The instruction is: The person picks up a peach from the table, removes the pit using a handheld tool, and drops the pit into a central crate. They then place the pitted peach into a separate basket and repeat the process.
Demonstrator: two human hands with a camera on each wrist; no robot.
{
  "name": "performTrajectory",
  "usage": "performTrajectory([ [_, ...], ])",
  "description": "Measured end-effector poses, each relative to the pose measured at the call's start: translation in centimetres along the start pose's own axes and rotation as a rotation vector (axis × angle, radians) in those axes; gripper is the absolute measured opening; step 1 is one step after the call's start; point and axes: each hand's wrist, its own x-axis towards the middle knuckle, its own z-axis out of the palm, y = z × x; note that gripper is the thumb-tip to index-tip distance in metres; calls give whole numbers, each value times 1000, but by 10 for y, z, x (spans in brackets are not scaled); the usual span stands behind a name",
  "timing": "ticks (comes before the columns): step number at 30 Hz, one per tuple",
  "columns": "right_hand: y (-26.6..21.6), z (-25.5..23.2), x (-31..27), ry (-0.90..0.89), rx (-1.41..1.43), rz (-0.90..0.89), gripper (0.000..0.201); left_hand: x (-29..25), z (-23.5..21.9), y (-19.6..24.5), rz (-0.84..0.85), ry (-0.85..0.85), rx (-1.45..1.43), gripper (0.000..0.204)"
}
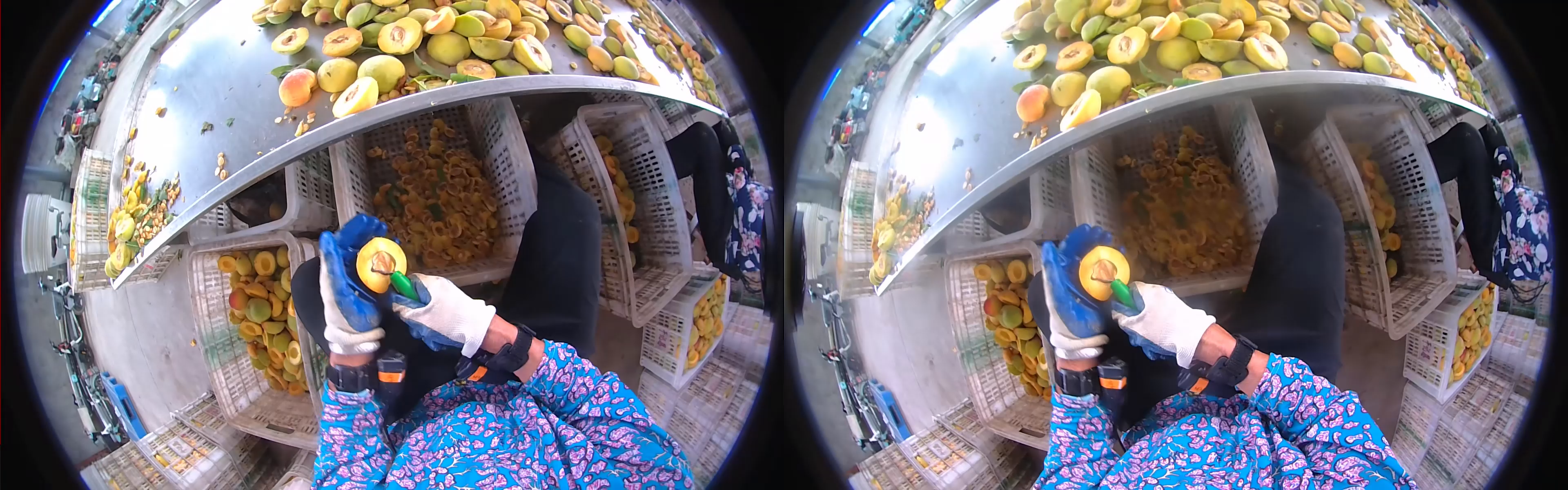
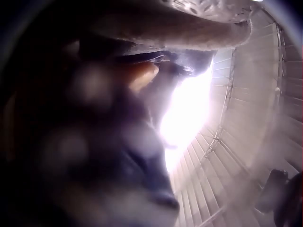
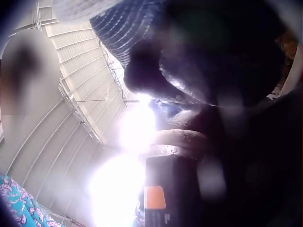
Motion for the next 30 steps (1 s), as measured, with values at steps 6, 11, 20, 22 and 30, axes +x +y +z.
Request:
performTrajectory([
  [6,-2,8,-6,-46,31,43,14,-4,-5,-6,-19,-51,215,50],
  [11,0,-13,-9,-232,196,171,13,3,-4,3,-155,-261,481,49],
  [20,4,-14,-8,-416,498,240,21,-7,-1,4,-79,-123,273,41],
  [22,-5,-7,-17,-270,160,195,17,-6,-5,5,-111,-212,343,41],
  [30,12,-29,-15,-651,796,326,25,0,0,1,-211,-286,279,44],
])
